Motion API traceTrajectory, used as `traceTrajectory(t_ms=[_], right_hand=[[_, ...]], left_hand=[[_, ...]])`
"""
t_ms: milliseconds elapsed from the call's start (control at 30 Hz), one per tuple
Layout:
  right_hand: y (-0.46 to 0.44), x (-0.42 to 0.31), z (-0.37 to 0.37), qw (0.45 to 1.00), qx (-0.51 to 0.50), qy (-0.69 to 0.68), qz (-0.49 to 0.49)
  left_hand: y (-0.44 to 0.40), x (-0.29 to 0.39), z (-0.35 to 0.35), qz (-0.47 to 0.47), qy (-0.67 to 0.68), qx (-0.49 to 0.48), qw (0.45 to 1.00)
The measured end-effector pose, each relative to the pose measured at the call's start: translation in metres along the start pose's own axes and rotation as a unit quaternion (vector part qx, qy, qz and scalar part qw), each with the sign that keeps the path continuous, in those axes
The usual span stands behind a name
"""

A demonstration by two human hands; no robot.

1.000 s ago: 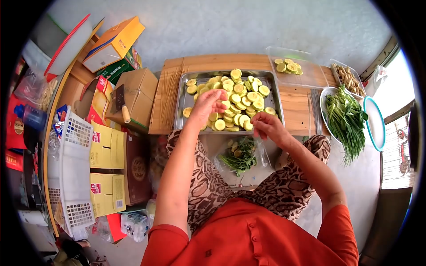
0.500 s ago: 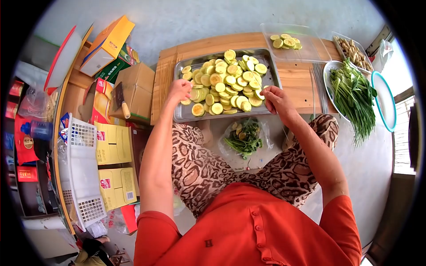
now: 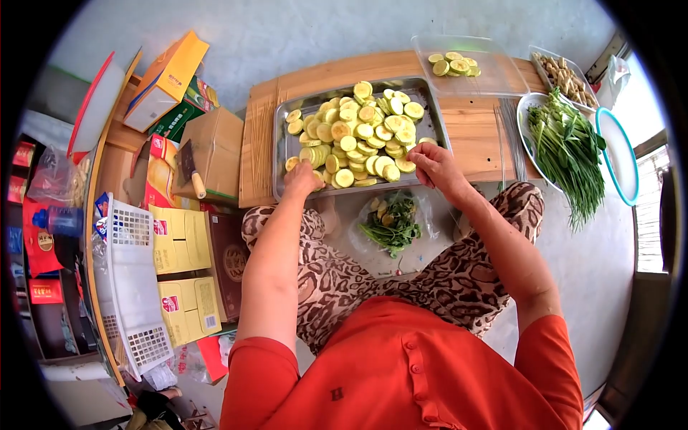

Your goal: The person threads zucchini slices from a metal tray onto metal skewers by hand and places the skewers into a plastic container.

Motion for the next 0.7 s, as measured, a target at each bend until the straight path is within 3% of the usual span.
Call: traceTrajectory(t_ms=[67,133,167,200,267,300,367,400,467,500,533,600,700], right_hand=[[-0.002,-0.001,-0.002,1.000,-0.003,-0.005,0.000],[-0.002,0.001,-0.004,1.000,-0.001,0.001,0.010],[-0.001,-0.002,-0.005,1.000,0.002,0.000,0.002],[-0.001,-0.002,-0.004,1.000,0.001,0.002,-0.003],[-0.001,-0.007,-0.006,0.998,0.017,0.037,-0.044],[0.001,-0.013,-0.005,0.996,0.023,0.059,-0.055],[0.006,-0.029,0.008,0.995,0.013,0.073,-0.072],[0.009,-0.038,0.015,0.993,0.007,0.085,-0.081],[0.021,-0.066,0.041,0.995,-0.019,0.071,-0.073],[0.023,-0.077,0.054,0.994,-0.032,0.060,-0.087],[0.023,-0.084,0.066,0.993,-0.046,0.051,-0.101],[0.021,-0.085,0.085,0.994,-0.057,0.010,-0.098],[0.021,-0.073,0.103,0.995,-0.055,-0.026,-0.079]], left_hand=[[-0.009,-0.006,-0.001,0.001,0.014,0.014,1.000],[-0.011,-0.006,-0.003,0.010,0.124,-0.082,0.989],[-0.004,-0.009,-0.014,-0.027,0.231,-0.117,0.966],[-0.004,-0.006,-0.031,-0.006,0.345,-0.108,0.932],[0.005,0.001,-0.059,0.061,0.610,-0.140,0.777],[0.014,0.001,-0.073,0.062,0.613,-0.133,0.776],[0.032,0.015,-0.117,0.178,0.794,-0.146,0.563],[0.035,0.017,-0.124,0.184,0.793,-0.141,0.563],[0.041,0.021,-0.132,0.200,0.876,-0.167,0.406],[0.041,0.025,-0.130,0.213,0.887,-0.176,0.369],[0.037,0.027,-0.125,0.214,0.888,-0.175,0.368],[0.034,0.036,-0.117,0.223,0.909,-0.210,0.283],[0.026,0.036,-0.104,0.188,0.933,-0.167,0.256]])
Point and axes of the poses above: each hand's wrist, its own y-axis away from the middle knuckle, its own z-axis out of the palm, x = y × z, the point moved 9 cm from there along -y, towards the middle knuckle, and after that the axes turned 5 degrees about -z, right-handed, at the moved point
